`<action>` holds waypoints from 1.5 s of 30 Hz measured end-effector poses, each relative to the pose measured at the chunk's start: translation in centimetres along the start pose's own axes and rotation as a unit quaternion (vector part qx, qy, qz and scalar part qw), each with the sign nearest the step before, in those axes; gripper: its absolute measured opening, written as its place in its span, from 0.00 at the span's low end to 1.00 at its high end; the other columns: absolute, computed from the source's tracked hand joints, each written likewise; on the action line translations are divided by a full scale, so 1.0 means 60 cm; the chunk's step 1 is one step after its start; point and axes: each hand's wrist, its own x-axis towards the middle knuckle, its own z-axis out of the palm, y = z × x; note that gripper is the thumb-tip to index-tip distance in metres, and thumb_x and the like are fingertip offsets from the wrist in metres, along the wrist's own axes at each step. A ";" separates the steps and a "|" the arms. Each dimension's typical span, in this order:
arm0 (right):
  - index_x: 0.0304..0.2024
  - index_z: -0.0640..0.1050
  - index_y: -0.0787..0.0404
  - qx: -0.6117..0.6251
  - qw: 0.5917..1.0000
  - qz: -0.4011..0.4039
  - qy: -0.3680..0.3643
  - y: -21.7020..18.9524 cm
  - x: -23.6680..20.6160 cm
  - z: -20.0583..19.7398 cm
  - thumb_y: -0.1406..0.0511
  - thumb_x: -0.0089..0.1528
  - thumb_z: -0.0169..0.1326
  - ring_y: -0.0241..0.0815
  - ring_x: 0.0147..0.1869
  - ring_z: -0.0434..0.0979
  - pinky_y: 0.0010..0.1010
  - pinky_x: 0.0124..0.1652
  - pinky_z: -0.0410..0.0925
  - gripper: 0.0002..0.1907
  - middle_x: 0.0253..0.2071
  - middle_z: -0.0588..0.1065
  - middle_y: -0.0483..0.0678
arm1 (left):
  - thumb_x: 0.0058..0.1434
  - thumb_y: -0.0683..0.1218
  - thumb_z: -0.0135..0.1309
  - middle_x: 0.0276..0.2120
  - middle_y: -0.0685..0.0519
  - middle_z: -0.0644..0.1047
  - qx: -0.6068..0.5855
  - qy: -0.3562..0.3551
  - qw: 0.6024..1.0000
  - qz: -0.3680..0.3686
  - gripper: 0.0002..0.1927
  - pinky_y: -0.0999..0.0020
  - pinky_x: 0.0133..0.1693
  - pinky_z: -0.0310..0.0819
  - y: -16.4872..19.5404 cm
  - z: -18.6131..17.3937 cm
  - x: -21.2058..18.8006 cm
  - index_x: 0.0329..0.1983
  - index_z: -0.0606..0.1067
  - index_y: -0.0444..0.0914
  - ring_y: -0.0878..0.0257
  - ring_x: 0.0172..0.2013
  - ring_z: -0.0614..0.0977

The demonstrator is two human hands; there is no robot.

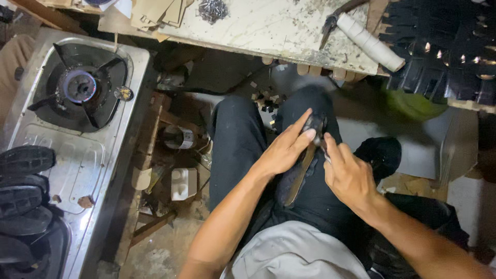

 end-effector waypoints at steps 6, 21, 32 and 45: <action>0.63 0.71 0.58 0.239 0.930 0.229 -0.158 0.036 0.004 -0.007 0.64 0.64 0.51 0.53 0.35 0.80 0.44 0.39 0.74 0.24 0.34 0.77 0.56 | 0.71 0.52 0.42 0.53 0.29 0.75 0.132 0.065 0.989 -0.009 0.32 0.51 0.57 0.69 0.027 0.033 -0.004 0.75 0.57 0.33 0.35 0.55 0.77; 0.66 0.67 0.64 -0.062 0.988 0.030 -0.140 0.002 0.028 -0.057 0.68 0.60 0.55 0.57 0.30 0.79 0.44 0.29 0.73 0.31 0.38 0.69 0.57 | 0.72 0.51 0.46 0.64 0.27 0.68 0.042 -0.038 0.998 0.020 0.38 0.54 0.64 0.60 0.015 0.008 0.005 0.79 0.48 0.31 0.37 0.65 0.70; 0.64 0.70 0.61 0.162 0.978 0.122 -0.054 0.010 0.001 -0.012 0.69 0.61 0.53 0.59 0.38 0.79 0.45 0.38 0.71 0.27 0.39 0.72 0.56 | 0.73 0.50 0.40 0.54 0.31 0.76 0.115 0.060 0.992 -0.008 0.29 0.52 0.57 0.70 0.030 0.037 0.007 0.74 0.58 0.33 0.36 0.55 0.78; 0.66 0.67 0.69 -0.041 0.997 0.052 -0.041 -0.001 0.009 -0.014 0.70 0.59 0.54 0.55 0.30 0.79 0.41 0.29 0.73 0.31 0.37 0.70 0.57 | 0.76 0.51 0.40 0.56 0.31 0.76 0.037 -0.001 0.999 0.012 0.29 0.54 0.60 0.68 0.024 0.016 0.013 0.76 0.57 0.33 0.38 0.60 0.78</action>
